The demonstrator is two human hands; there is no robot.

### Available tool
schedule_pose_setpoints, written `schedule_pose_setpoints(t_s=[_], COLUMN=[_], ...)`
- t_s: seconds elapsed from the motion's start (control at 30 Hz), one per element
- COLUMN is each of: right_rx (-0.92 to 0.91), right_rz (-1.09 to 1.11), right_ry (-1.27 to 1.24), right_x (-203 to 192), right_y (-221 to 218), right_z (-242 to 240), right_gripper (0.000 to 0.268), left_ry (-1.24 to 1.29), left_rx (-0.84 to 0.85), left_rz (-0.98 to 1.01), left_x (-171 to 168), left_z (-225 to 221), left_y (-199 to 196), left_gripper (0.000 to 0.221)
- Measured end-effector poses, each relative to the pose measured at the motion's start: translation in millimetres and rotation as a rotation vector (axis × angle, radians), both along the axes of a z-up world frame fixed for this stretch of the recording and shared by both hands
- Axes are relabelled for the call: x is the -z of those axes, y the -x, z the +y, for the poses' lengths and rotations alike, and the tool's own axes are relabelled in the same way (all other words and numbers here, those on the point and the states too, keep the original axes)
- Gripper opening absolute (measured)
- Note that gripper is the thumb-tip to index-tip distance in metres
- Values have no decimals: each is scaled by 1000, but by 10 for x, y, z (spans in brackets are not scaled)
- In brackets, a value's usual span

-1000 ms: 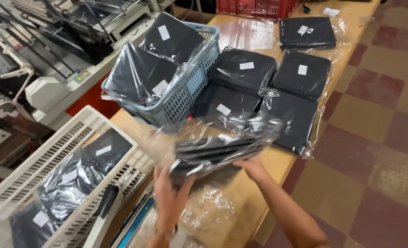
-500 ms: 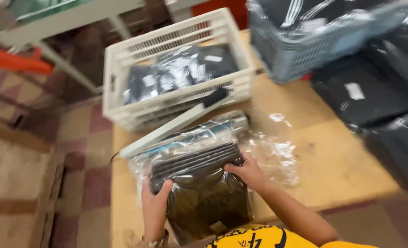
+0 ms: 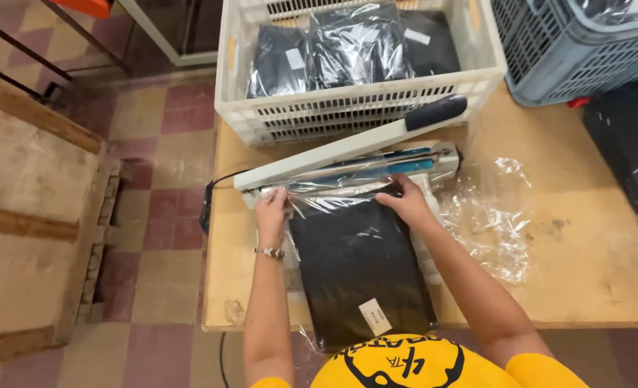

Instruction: Sealing plastic bags using a manual impulse heat sealer

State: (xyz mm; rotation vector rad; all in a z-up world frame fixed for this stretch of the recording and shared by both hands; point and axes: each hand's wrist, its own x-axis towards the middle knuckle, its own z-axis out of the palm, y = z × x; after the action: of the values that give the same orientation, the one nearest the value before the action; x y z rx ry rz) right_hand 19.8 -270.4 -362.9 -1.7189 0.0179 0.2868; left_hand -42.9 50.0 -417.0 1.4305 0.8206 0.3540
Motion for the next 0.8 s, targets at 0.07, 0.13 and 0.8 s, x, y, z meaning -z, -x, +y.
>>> schedule_pose_setpoints(t_s=[0.07, 0.13, 0.8], right_rx=[1, -2, 217], right_rz=[27, 57, 109], right_ry=[55, 111, 65], right_x=[43, 92, 33], right_y=[-19, -43, -842], right_z=[-23, -29, 201], right_gripper=[62, 63, 8], left_ry=[-119, -238, -361], left_rx=[-30, -63, 114], left_rz=[-20, -37, -35], left_x=[-81, -121, -345], left_z=[235, 509, 709], left_y=[-134, -254, -105], left_gripper=[13, 9, 5])
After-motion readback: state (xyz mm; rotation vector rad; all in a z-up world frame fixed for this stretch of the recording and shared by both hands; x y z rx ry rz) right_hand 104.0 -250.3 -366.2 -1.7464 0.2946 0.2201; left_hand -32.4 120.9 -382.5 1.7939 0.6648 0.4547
